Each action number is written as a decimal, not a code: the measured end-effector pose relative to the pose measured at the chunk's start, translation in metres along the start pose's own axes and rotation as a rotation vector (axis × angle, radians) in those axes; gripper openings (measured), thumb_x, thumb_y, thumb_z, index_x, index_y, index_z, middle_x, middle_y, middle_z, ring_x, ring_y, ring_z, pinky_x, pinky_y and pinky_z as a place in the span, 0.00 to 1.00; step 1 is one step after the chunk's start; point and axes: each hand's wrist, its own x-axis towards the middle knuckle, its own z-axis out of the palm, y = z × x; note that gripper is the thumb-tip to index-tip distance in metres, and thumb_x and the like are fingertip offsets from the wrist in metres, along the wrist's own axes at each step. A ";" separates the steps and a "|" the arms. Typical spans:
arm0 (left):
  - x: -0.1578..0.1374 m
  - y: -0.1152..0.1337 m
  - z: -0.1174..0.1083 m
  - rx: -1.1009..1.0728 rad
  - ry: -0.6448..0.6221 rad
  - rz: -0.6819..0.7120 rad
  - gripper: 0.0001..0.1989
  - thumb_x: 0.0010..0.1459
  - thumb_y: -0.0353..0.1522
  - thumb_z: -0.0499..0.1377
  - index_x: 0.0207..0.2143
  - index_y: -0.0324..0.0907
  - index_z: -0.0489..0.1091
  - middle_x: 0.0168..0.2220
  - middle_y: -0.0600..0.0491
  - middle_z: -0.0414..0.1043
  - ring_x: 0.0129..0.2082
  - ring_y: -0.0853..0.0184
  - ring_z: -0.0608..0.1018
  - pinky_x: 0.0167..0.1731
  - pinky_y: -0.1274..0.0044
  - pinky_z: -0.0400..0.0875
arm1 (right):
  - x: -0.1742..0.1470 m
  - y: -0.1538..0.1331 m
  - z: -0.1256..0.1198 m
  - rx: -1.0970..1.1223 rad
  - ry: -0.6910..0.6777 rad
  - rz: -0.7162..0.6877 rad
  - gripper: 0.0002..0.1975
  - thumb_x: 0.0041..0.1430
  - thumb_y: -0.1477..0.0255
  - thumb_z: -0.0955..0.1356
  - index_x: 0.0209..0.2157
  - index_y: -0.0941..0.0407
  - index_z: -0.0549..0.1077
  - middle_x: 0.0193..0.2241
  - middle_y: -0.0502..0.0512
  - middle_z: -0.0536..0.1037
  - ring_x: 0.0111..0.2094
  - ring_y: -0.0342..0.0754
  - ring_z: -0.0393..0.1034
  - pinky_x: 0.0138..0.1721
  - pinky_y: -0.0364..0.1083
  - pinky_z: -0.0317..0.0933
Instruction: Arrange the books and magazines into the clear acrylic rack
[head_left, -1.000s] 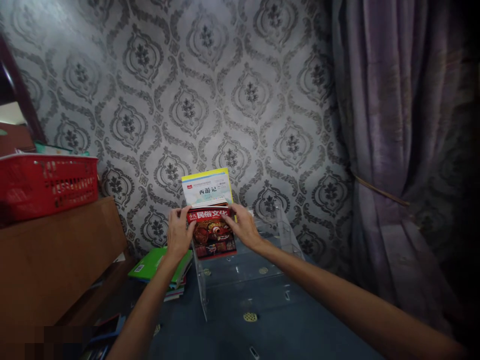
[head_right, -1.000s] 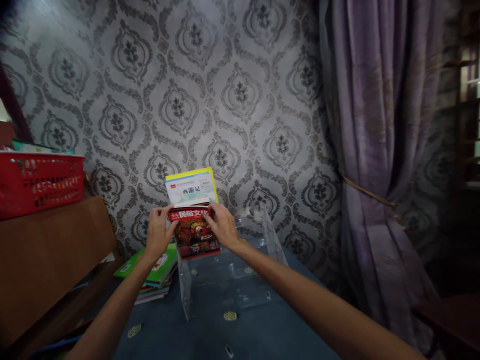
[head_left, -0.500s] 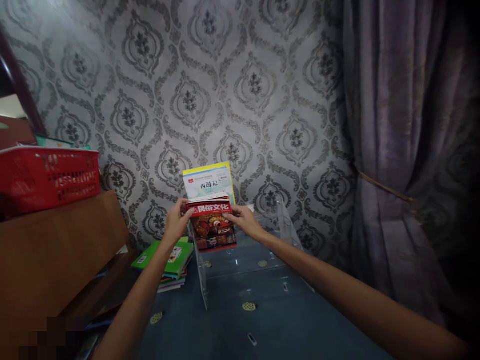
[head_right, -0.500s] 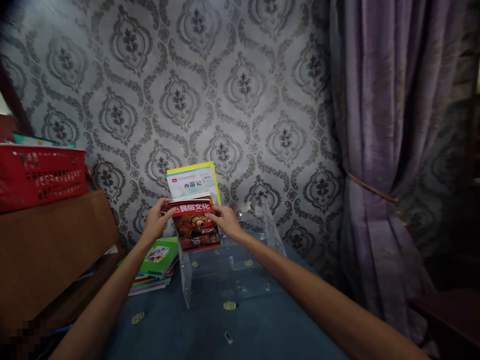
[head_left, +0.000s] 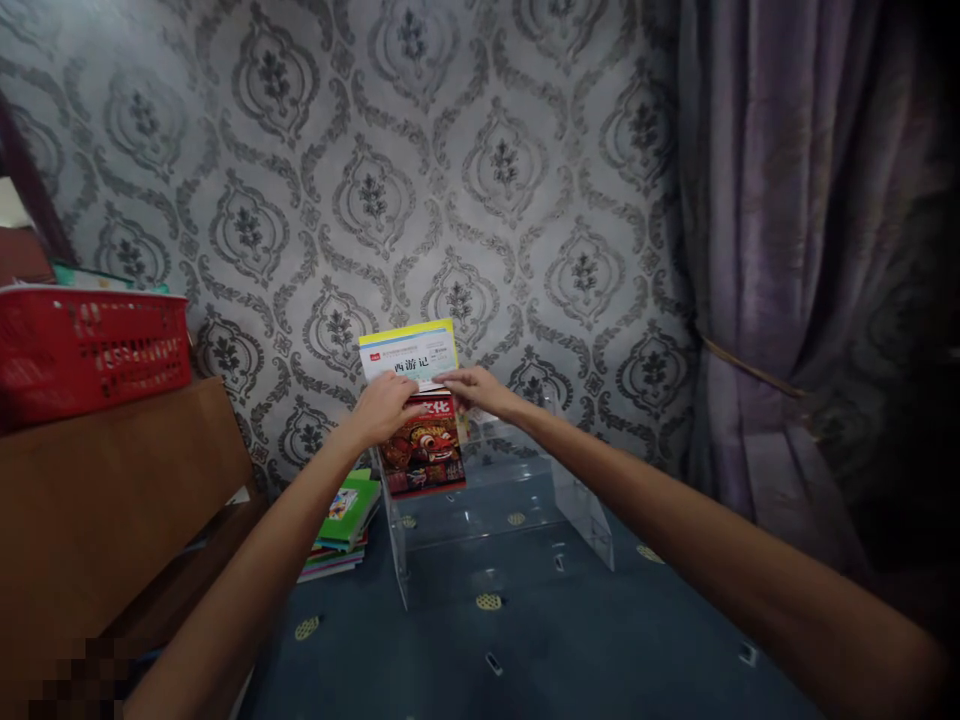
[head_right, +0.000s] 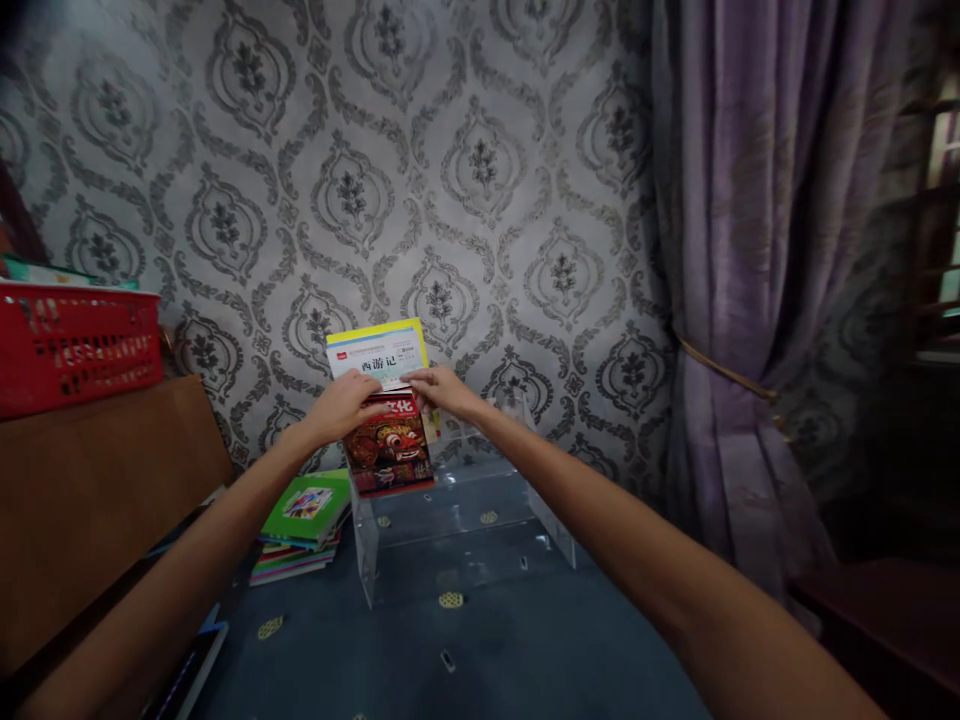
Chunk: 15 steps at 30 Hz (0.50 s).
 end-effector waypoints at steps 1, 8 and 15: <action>0.002 0.002 0.002 -0.017 -0.008 -0.002 0.08 0.60 0.38 0.61 0.35 0.44 0.73 0.36 0.49 0.76 0.40 0.58 0.73 0.42 0.70 0.66 | 0.004 0.000 -0.004 0.009 -0.059 0.019 0.21 0.60 0.56 0.68 0.44 0.58 0.81 0.16 0.49 0.74 0.19 0.45 0.68 0.23 0.44 0.64; 0.009 0.006 -0.005 0.041 -0.122 -0.015 0.09 0.64 0.36 0.56 0.38 0.44 0.75 0.36 0.50 0.78 0.38 0.60 0.76 0.38 0.74 0.65 | 0.015 0.007 -0.010 -0.061 -0.142 -0.007 0.21 0.55 0.61 0.73 0.48 0.58 0.80 0.14 0.44 0.73 0.15 0.40 0.64 0.19 0.39 0.61; 0.011 0.007 -0.009 0.147 -0.170 -0.017 0.14 0.67 0.38 0.51 0.41 0.43 0.74 0.40 0.48 0.79 0.40 0.59 0.76 0.39 0.73 0.64 | 0.014 0.012 -0.004 -0.006 -0.124 -0.020 0.15 0.58 0.70 0.71 0.46 0.59 0.80 0.15 0.44 0.73 0.16 0.40 0.66 0.19 0.39 0.64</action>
